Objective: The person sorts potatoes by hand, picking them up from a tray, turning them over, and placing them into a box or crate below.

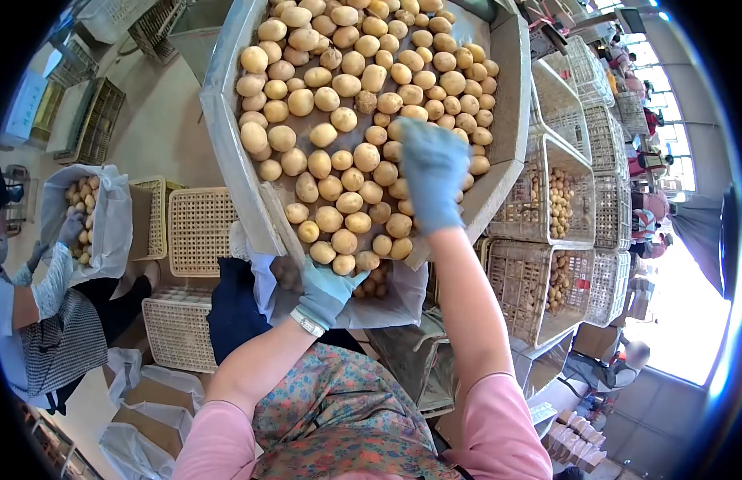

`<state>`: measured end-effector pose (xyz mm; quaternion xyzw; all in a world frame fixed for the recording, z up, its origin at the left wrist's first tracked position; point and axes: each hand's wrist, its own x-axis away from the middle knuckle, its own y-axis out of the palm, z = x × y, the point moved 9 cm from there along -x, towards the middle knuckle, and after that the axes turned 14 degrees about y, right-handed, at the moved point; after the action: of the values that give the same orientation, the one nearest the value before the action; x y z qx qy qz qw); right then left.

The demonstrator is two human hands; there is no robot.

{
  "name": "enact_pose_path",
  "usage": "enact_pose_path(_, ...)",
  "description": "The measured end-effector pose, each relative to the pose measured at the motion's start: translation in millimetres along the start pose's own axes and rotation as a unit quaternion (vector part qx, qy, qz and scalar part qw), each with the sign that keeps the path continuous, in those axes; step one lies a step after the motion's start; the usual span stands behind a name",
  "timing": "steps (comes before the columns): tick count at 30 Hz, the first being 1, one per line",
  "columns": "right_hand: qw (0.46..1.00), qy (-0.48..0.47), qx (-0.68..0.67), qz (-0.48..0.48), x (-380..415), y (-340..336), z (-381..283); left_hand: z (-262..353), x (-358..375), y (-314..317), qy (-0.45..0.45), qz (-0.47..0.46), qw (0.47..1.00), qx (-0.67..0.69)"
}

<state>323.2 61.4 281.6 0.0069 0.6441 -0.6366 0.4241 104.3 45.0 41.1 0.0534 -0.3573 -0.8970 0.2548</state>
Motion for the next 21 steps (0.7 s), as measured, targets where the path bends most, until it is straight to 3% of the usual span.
enact_pose_path(2, 0.981, 0.061, 0.036, -0.183, -0.4, 73.7, -25.1, -2.9, 0.6, 7.3, -0.070, 0.085, 0.953, 0.281)
enact_pose_path(3, 0.947, 0.091, 0.100, -0.292, -4.5, 88.8, -33.3, 15.6, -5.4, 6.2, 0.039, -0.004, 0.987, -0.157)
enact_pose_path(6, 0.904, 0.228, 0.080, -0.352, -16.6, 129.9, -35.3, 28.0, -5.1, 7.3, 0.071, -0.004, 0.971, -0.229)
enact_pose_path(7, 0.904, 0.228, 0.079, -0.352, -9.3, 134.7, -30.4, 29.0, -4.6, 7.5, 0.072, -0.004, 0.971, -0.230)
enact_pose_path(9, 0.968, 0.081, -0.065, -0.227, -9.3, 103.6, -32.2, 16.1, -3.4, 3.1, 0.031, 0.025, 0.995, -0.094)
enact_pose_path(10, 0.960, 0.057, -0.187, -0.199, -8.4, 59.9, -18.5, 23.0, -4.0, 7.3, 0.031, 0.022, 0.995, -0.089)
enact_pose_path(11, 0.951, 0.131, -0.240, -0.142, 4.8, 41.7, 24.1, 20.2, -2.2, 12.4, -0.043, 0.069, 0.989, 0.127)
enact_pose_path(12, 0.900, 0.245, -0.349, -0.091, 13.1, 11.5, 70.3, 15.2, -0.1, 21.2, -0.114, 0.112, 0.928, 0.336)
enact_pose_path(13, 0.702, 0.444, -0.554, -0.047, 47.1, 27.2, 136.2, 3.2, -1.6, 15.9, -0.131, 0.103, 0.923, 0.346)
enact_pose_path(14, 0.904, 0.351, -0.244, 0.009, 51.3, -3.8, 161.3, 7.9, 0.1, 18.1, -0.131, 0.106, 0.923, 0.346)
enact_pose_path(15, 0.767, 0.470, -0.435, 0.038, 65.1, 2.7, 174.4, 14.9, 3.2, 19.1, -0.133, 0.130, 0.918, 0.351)
enact_pose_path(16, 0.576, 0.553, -0.598, 0.070, 76.9, 19.3, 175.0, 20.7, -2.3, 21.8, -0.131, 0.147, 0.913, 0.357)
enact_pose_path(18, 0.769, 0.383, -0.504, -0.090, 26.6, 13.2, 86.1, 23.3, -6.4, 18.2, -0.018, 0.086, 0.987, 0.138)
enact_pose_path(19, 0.822, 0.330, -0.437, -0.158, 9.1, 19.0, 47.6, 44.9, -14.8, 19.3, 0.063, -0.003, 0.964, -0.258)
enact_pose_path(20, 0.862, 0.270, -0.366, -0.223, -9.6, 33.4, 10.4, 44.2, -14.2, 15.9, 0.066, -0.002, 0.963, -0.261)
enact_pose_path(21, 0.895, 0.246, -0.279, -0.247, -17.1, 60.4, -15.3, 48.0, -12.1, 15.6, 0.105, -0.032, 0.921, -0.374)
